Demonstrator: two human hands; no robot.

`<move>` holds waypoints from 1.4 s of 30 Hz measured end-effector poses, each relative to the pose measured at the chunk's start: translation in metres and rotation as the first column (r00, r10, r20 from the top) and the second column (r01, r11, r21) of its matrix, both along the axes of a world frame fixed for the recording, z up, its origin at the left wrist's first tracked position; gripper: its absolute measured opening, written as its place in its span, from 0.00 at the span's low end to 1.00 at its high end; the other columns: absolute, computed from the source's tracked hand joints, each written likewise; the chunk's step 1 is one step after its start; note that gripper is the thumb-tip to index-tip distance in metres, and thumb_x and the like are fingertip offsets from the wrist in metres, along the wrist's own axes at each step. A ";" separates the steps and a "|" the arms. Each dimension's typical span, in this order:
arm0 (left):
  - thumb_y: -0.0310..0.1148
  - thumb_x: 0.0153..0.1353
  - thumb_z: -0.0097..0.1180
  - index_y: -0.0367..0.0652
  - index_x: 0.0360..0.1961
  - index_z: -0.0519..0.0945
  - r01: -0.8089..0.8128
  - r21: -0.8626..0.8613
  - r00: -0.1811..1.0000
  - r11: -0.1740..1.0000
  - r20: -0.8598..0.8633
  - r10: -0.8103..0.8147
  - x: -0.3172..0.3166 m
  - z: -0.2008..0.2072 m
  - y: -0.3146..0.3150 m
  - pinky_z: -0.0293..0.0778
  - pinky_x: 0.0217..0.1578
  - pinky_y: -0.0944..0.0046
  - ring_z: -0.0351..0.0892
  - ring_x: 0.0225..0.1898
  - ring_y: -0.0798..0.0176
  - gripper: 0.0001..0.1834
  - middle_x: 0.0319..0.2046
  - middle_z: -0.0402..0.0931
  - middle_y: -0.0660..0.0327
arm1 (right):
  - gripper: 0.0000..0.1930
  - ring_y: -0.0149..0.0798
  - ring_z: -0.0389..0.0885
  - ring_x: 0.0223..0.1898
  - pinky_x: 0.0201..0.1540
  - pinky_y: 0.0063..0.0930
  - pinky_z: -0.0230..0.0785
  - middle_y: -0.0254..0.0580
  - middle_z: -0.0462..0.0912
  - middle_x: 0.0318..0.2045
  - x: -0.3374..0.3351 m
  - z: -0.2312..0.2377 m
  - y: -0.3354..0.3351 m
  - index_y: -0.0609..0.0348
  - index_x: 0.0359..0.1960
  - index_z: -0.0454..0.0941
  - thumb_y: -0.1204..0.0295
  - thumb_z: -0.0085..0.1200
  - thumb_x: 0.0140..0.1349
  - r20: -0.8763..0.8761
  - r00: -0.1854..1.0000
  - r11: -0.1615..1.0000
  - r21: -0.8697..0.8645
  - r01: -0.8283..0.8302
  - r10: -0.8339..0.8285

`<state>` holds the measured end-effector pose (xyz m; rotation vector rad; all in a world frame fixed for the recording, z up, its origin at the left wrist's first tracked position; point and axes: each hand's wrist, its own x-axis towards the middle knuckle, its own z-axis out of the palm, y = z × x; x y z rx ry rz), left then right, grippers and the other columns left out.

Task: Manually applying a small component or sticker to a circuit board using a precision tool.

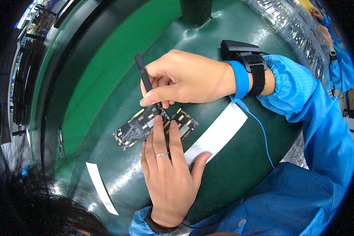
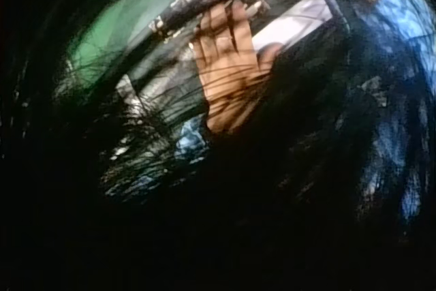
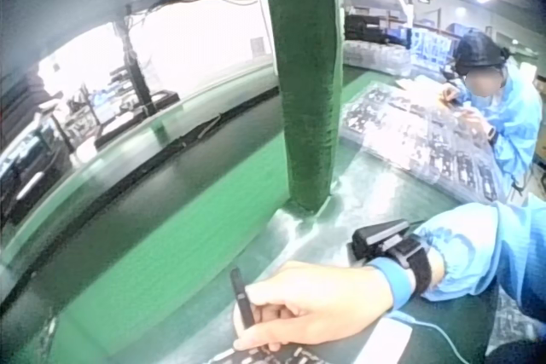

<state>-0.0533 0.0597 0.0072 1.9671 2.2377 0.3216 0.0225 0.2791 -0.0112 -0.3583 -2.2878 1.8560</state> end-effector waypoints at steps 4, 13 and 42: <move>0.64 0.65 0.56 0.35 0.66 0.74 0.000 -0.022 0.989 1.000 -0.148 -0.003 -0.001 0.002 0.003 0.72 0.62 0.46 0.75 0.62 0.50 0.43 0.68 0.69 0.47 | 0.13 0.25 0.84 0.31 0.33 0.20 0.76 0.37 0.88 0.33 0.002 -0.004 0.005 0.64 0.44 0.85 0.64 0.63 0.72 -0.105 0.992 0.995 -0.064 -0.078 0.071; 0.59 0.64 0.61 0.32 0.63 0.74 -0.031 0.010 0.999 0.999 -0.041 0.032 -0.016 0.027 0.011 0.71 0.62 0.47 0.75 0.59 0.46 0.41 0.64 0.71 0.46 | 0.15 0.26 0.82 0.32 0.33 0.20 0.75 0.36 0.86 0.38 0.011 0.024 0.017 0.61 0.48 0.86 0.61 0.64 0.71 -0.099 0.957 0.960 -0.095 0.262 -0.271; 0.55 0.58 0.68 0.39 0.71 0.71 0.170 -0.119 0.983 0.978 0.096 -0.159 0.042 0.011 -0.043 0.72 0.65 0.45 0.71 0.64 0.45 0.45 0.69 0.65 0.44 | 0.11 0.37 0.87 0.29 0.32 0.29 0.78 0.47 0.88 0.30 0.021 0.005 -0.056 0.66 0.40 0.84 0.70 0.69 0.65 -0.108 0.988 0.993 0.049 -0.110 0.114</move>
